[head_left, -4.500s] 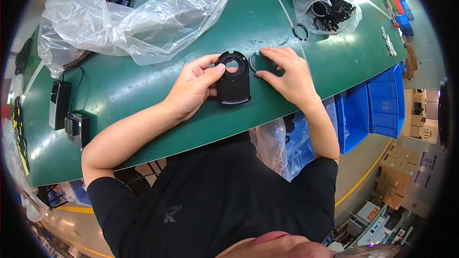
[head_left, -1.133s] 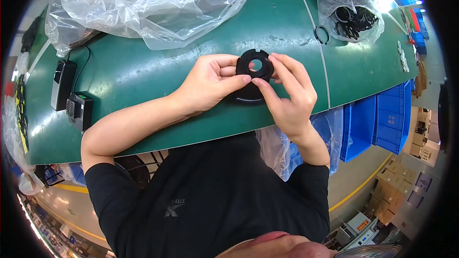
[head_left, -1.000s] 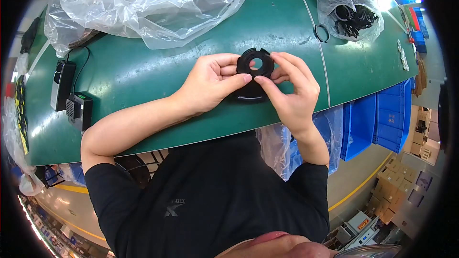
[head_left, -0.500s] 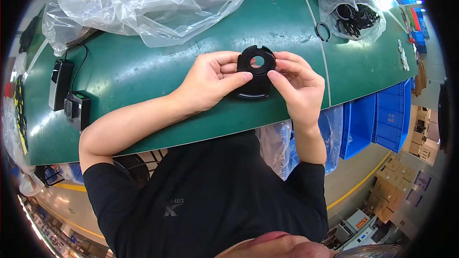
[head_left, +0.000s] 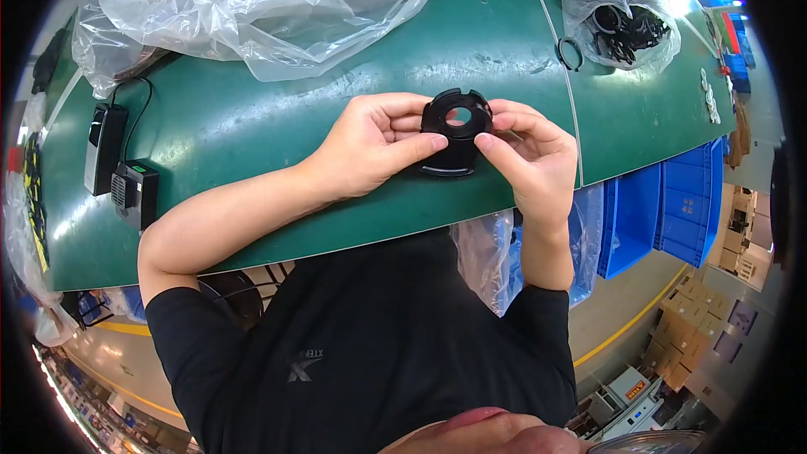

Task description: The person assembles plastic and rubber components by hand on a factory assembly line.

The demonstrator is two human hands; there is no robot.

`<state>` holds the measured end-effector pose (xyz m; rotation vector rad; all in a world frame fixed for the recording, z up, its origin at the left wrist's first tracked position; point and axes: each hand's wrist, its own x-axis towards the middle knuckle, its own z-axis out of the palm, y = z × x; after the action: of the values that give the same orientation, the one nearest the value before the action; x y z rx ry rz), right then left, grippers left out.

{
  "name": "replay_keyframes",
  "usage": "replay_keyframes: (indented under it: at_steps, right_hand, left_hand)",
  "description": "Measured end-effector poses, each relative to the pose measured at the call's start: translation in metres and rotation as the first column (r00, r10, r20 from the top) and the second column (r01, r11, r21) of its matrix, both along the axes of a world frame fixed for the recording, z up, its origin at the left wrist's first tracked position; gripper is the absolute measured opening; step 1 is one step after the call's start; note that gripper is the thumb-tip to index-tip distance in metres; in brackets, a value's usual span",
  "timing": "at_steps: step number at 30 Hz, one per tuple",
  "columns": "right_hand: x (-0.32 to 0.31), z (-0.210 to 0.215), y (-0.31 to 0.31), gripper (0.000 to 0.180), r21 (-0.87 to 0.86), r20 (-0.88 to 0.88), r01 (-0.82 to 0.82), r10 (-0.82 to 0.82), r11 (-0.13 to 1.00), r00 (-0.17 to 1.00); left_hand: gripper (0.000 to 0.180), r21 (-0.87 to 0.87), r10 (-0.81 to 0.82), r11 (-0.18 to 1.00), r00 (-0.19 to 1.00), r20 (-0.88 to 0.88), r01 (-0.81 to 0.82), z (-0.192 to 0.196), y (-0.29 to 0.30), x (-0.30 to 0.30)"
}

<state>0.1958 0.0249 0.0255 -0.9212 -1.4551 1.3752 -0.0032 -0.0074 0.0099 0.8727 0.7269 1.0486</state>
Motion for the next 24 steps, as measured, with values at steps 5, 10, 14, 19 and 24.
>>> replay_keyframes:
  at_steps: [5,10,14,19,24]
  right_hand:
    - [0.0,0.001,-0.001,0.016,-0.105,-0.073,-0.016,0.009,0.994,0.997]
    - [0.001,0.0,-0.006,0.016,0.085,0.048,-0.002,-0.002,0.996,0.999]
    - [0.0,-0.002,-0.005,0.017,0.149,0.125,0.012,-0.031,0.989,0.992]
    - [-0.005,-0.004,-0.011,0.02,0.296,0.195,0.04,-0.102,0.954,0.975]
    - [-0.004,-0.01,-0.01,0.024,0.517,0.255,0.033,-0.19,0.855,0.948]
  left_hand:
    - [0.033,0.019,-0.006,1.0,1.0,-0.012,0.007,0.0,0.0,-0.001]
    - [0.033,0.009,-0.035,0.999,0.999,-0.013,0.035,0.001,0.0,-0.001]
    - [0.033,0.012,-0.04,0.999,0.998,-0.041,0.04,0.003,0.0,-0.001]
    - [0.033,0.02,-0.054,0.998,0.995,-0.083,0.056,0.002,-0.001,-0.002]
    - [0.032,0.049,-0.071,0.996,0.991,-0.116,0.077,0.002,-0.002,-0.002]
